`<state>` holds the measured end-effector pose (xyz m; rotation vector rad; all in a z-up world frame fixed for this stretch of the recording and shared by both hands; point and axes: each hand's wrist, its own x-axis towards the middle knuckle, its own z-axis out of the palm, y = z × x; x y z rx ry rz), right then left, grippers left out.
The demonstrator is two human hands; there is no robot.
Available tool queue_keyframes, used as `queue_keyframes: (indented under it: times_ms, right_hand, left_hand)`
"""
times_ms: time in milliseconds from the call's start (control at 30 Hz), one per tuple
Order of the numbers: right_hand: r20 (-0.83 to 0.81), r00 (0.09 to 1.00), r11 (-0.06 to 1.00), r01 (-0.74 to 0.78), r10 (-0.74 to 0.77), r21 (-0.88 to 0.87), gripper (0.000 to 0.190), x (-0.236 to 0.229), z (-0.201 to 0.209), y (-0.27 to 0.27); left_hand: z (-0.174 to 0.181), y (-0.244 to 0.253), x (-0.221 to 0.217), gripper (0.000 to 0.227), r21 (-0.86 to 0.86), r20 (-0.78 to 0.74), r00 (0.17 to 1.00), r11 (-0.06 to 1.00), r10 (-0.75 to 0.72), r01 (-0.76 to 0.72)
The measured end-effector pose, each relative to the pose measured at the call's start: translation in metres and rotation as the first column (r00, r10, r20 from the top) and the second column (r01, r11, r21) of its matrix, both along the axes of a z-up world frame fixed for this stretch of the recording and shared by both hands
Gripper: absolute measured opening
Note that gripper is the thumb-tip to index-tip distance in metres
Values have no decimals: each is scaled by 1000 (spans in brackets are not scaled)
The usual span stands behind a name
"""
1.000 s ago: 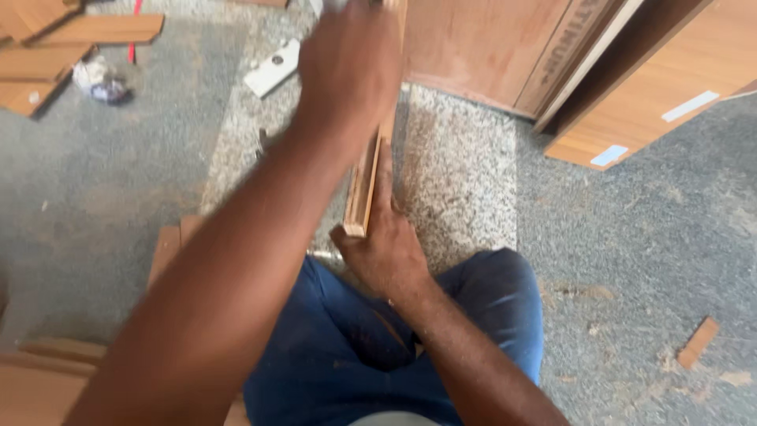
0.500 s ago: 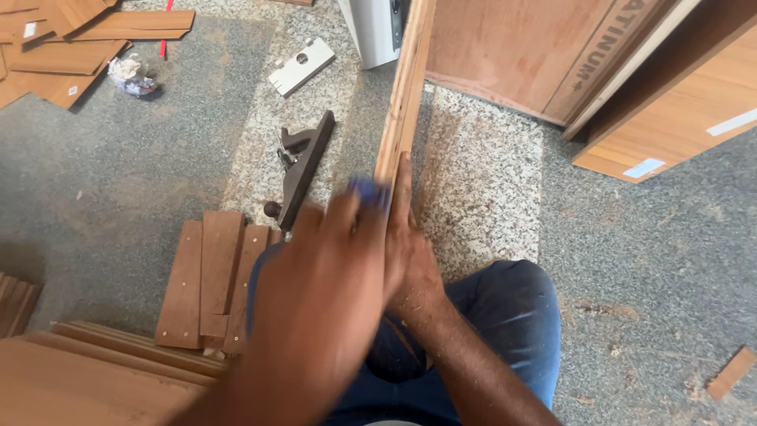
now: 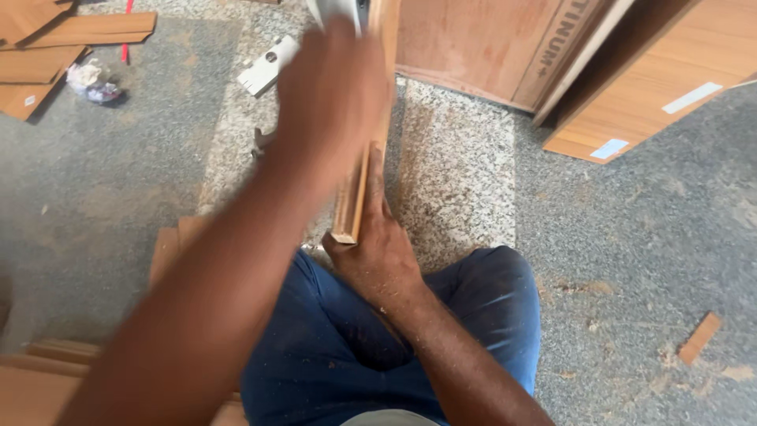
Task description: The person sands the edges of a wooden panel by hand using a piece of sandpaper.
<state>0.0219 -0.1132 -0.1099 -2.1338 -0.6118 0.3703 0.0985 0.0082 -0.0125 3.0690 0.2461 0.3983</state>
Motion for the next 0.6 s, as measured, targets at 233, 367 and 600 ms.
queue_keyframes:
  times_ms: [233,367,600]
  right_hand:
    - [-255,967,987,-53,12,-152,102,10,-1,3]
    - [-101,981,949,-186,165,-254,91,11,-4,3]
    - [178,984,991,-7,-17,133,116,-4,7,2]
  left_hand:
    - [6,-50,-181,44,-98,-114,993,995,8,-19]
    - [8,-35,-123,34,12,72,997,1000,-21,21]
    - [-17,21,78,19,137,172,985,989,31,-55]
